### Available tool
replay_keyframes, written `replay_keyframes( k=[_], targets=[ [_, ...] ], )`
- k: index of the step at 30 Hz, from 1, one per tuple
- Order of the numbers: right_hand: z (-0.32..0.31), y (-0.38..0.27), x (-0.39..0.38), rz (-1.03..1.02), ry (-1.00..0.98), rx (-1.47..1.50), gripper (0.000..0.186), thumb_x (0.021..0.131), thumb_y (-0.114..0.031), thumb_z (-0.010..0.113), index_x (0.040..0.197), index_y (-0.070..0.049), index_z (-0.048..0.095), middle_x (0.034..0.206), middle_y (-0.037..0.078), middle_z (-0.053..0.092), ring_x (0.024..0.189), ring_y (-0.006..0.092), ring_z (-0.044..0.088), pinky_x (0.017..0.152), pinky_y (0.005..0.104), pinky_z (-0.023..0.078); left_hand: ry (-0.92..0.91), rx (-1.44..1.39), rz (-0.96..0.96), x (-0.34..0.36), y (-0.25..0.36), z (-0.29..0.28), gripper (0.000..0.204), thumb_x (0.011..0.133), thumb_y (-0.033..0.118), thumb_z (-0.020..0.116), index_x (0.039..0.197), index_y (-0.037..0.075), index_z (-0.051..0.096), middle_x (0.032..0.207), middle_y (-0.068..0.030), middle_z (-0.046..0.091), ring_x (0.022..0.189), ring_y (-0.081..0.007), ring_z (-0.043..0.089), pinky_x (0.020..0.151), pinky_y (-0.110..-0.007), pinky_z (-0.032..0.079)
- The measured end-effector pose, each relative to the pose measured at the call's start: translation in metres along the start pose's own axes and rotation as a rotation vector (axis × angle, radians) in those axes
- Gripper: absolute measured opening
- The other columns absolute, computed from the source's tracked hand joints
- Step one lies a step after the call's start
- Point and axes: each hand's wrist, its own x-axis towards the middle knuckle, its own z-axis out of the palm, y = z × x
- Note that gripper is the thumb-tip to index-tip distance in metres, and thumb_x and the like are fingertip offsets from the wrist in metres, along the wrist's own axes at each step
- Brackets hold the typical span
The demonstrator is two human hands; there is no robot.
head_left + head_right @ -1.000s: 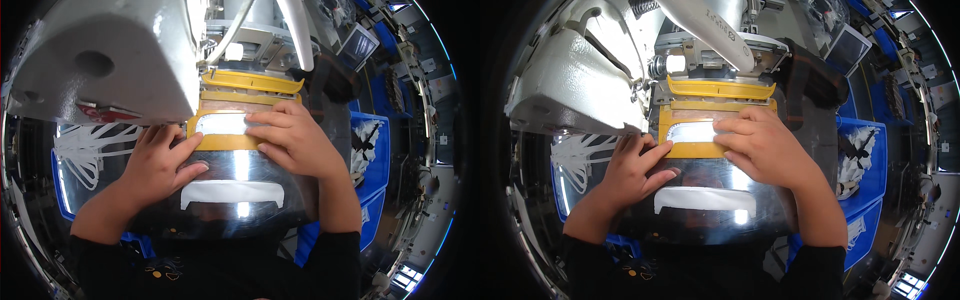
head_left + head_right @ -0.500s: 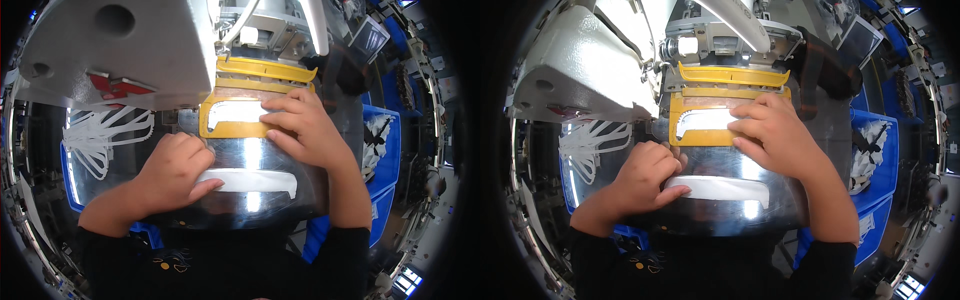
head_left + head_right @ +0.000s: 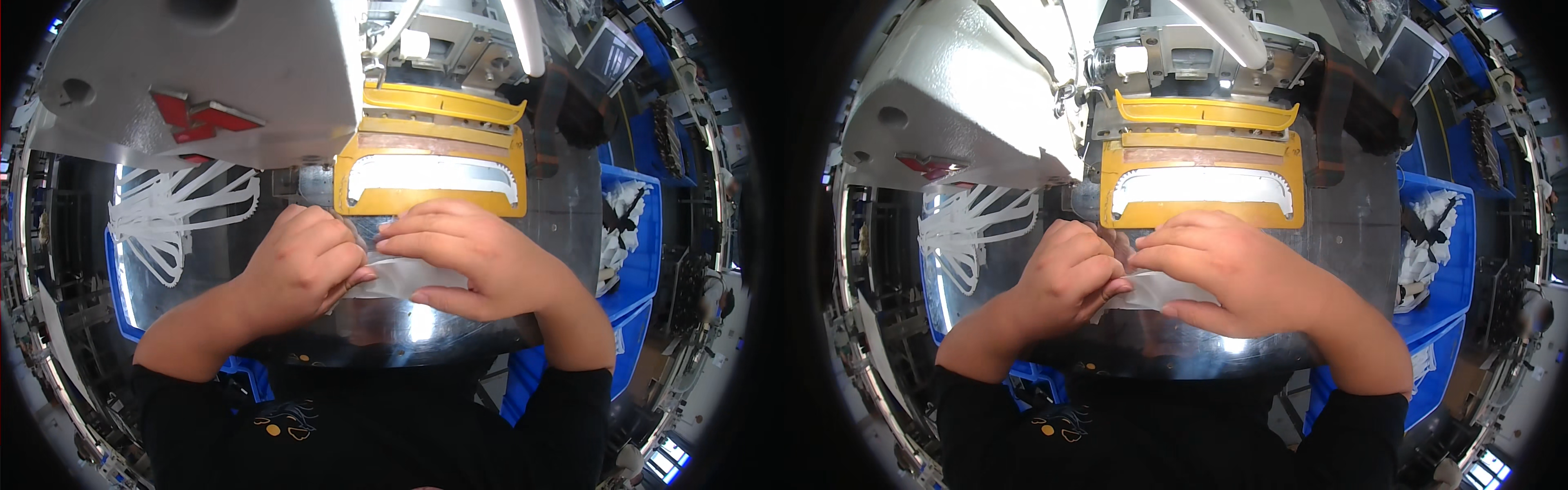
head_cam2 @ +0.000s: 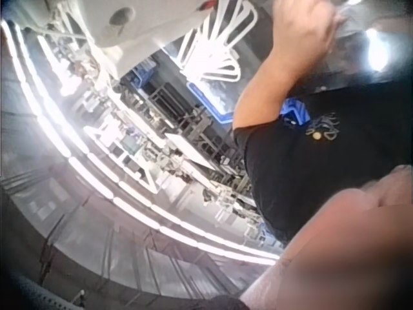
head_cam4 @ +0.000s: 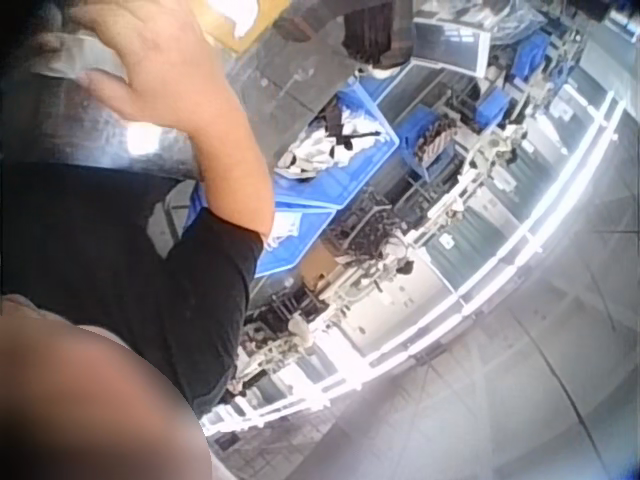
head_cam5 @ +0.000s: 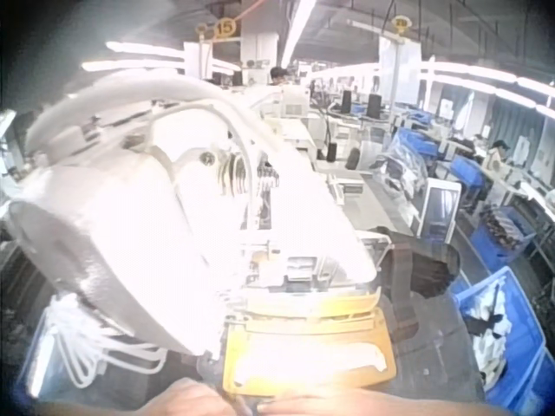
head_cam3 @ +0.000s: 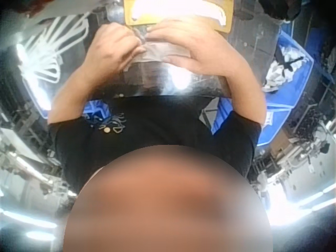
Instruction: Sewing fabric components using an industrial sewing machine with a jig.
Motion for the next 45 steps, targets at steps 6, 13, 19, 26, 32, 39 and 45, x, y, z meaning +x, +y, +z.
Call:
replay_keyframes(
  k=[6,13,19,26,32,39,45],
  targets=[
    [-0.017,-0.019,0.003,0.258,-0.108,0.234,0.057,0.086,-0.014,0.086,0.140,-0.007,0.070,0.116,0.014,0.076,0.108,0.0313,0.074,0.092,0.0440,0.058,0.139,-0.197,0.041,-0.001,0.002,-0.004,0.016,0.093,0.019,0.088,0.097,0.009,0.075,0.091,-0.0060,0.070,0.079,-0.0263,0.067,0.074,-0.040,0.052],
    [-0.068,-0.013,-0.018,0.528,-0.189,0.312,0.030,0.092,-0.018,0.089,0.114,-0.001,0.080,0.082,0.006,0.078,0.071,0.0160,0.073,0.070,0.0279,0.055,0.329,-0.812,-0.372,-0.026,0.005,0.004,0.021,0.097,0.009,0.086,0.113,0.004,0.075,0.088,-0.0081,0.073,0.067,-0.0205,0.070,0.064,-0.031,0.057],
    [-0.077,0.007,-0.032,0.547,-0.265,0.314,0.021,0.098,-0.019,0.085,0.102,0.000,0.076,0.078,0.005,0.074,0.066,0.0118,0.068,0.063,0.0271,0.049,0.164,-0.516,-0.050,-0.006,-0.009,-0.014,0.025,0.093,-0.012,0.074,0.114,0.002,0.076,0.093,-0.0103,0.074,0.083,-0.0251,0.071,0.077,-0.035,0.058],
    [-0.083,0.002,-0.026,0.757,-0.172,0.414,0.022,0.101,-0.020,0.082,0.096,-0.001,0.073,0.077,0.000,0.070,0.071,0.0059,0.065,0.064,0.0259,0.048,0.239,-0.340,-0.164,-0.006,-0.009,-0.012,0.020,0.095,-0.008,0.070,0.112,0.000,0.077,0.094,-0.0121,0.074,0.083,-0.0264,0.071,0.077,-0.035,0.057],
    [-0.078,0.016,-0.035,0.777,0.183,0.437,0.027,0.101,-0.024,0.080,0.089,0.000,0.075,0.073,0.003,0.068,0.067,0.0094,0.059,0.065,0.0301,0.048,0.258,-0.227,-0.201,0.004,-0.011,-0.003,0.024,0.097,-0.002,0.069,0.120,-0.001,0.077,0.102,-0.0144,0.075,0.090,-0.0297,0.072,0.084,-0.039,0.058],
    [-0.072,0.038,-0.035,0.861,0.226,0.160,0.029,0.097,-0.024,0.082,0.088,0.002,0.076,0.072,0.004,0.066,0.067,0.0104,0.060,0.063,0.0310,0.048,0.186,-0.183,-0.336,0.007,-0.018,0.011,0.031,0.100,0.005,0.068,0.130,0.001,0.076,0.120,-0.0153,0.073,0.109,-0.0335,0.067,0.101,-0.044,0.053],
    [-0.066,0.042,-0.029,0.883,0.214,0.016,0.032,0.095,-0.025,0.083,0.088,0.005,0.076,0.070,0.008,0.066,0.064,0.0141,0.061,0.061,0.0335,0.048,0.152,-0.014,-0.334,0.006,-0.023,0.011,0.032,0.099,0.003,0.068,0.130,0.000,0.075,0.125,-0.0180,0.073,0.109,-0.0309,0.069,0.099,-0.040,0.055]
  ],
)
